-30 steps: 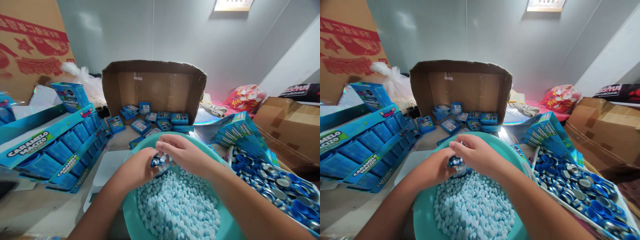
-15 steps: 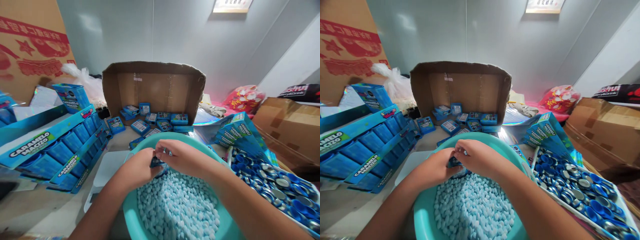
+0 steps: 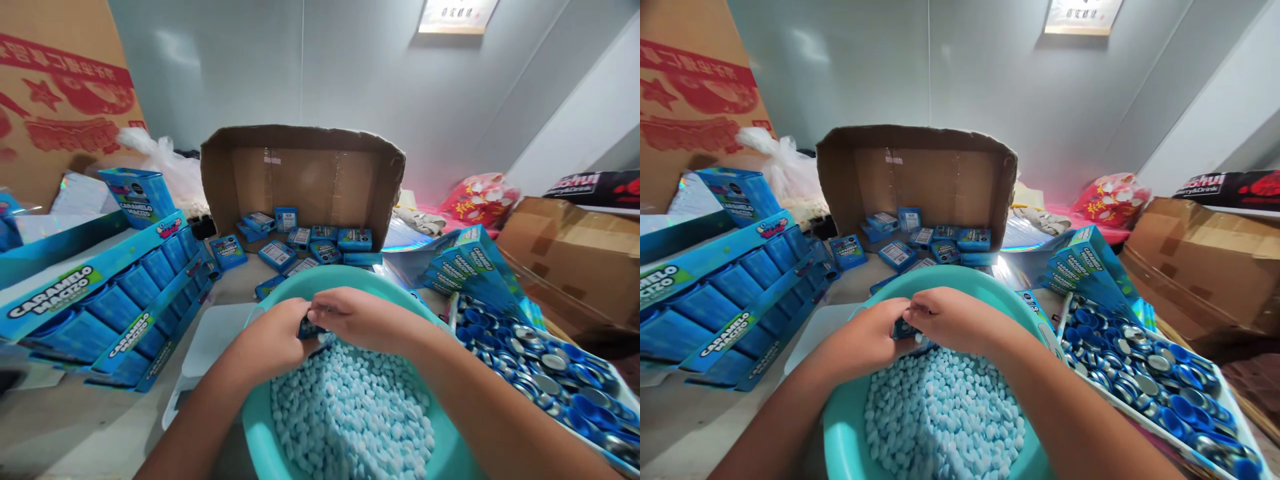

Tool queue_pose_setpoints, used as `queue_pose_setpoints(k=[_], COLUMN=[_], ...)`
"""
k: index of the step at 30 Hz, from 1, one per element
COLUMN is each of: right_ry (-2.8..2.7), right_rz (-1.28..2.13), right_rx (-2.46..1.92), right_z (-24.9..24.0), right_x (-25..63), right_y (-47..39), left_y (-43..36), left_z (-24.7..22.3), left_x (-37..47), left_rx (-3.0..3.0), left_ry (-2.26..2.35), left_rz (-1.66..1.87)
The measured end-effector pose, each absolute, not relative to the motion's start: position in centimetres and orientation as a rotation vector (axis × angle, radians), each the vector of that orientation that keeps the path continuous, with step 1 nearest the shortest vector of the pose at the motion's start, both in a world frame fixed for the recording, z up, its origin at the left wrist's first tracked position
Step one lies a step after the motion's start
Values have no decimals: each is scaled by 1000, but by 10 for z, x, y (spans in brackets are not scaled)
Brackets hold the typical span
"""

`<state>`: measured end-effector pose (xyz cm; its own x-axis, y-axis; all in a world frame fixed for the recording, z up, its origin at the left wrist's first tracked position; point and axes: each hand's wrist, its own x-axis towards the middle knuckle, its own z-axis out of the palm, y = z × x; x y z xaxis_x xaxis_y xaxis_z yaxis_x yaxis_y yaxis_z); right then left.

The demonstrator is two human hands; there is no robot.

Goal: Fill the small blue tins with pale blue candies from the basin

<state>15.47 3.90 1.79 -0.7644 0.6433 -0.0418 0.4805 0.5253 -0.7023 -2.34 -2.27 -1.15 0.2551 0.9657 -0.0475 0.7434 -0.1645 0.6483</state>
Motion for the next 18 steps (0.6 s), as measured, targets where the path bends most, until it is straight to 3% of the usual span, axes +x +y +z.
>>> queue_pose_setpoints(k=[7,13,18], right_ry=[-2449,-2493,-2609], right_rz=[1372,846,741], right_rx=[-1085,-1160,-1307], right_z=[34,29,25], right_x=[157,159,159], right_y=[39,47,50], left_y=[-20,-22,-24], left_z=[-16,-13,-8], left_x=[-22,-21,-17], left_rx=[1993,1964,1851], left_ry=[1517,1567,1700], left_rz=[578,586,591])
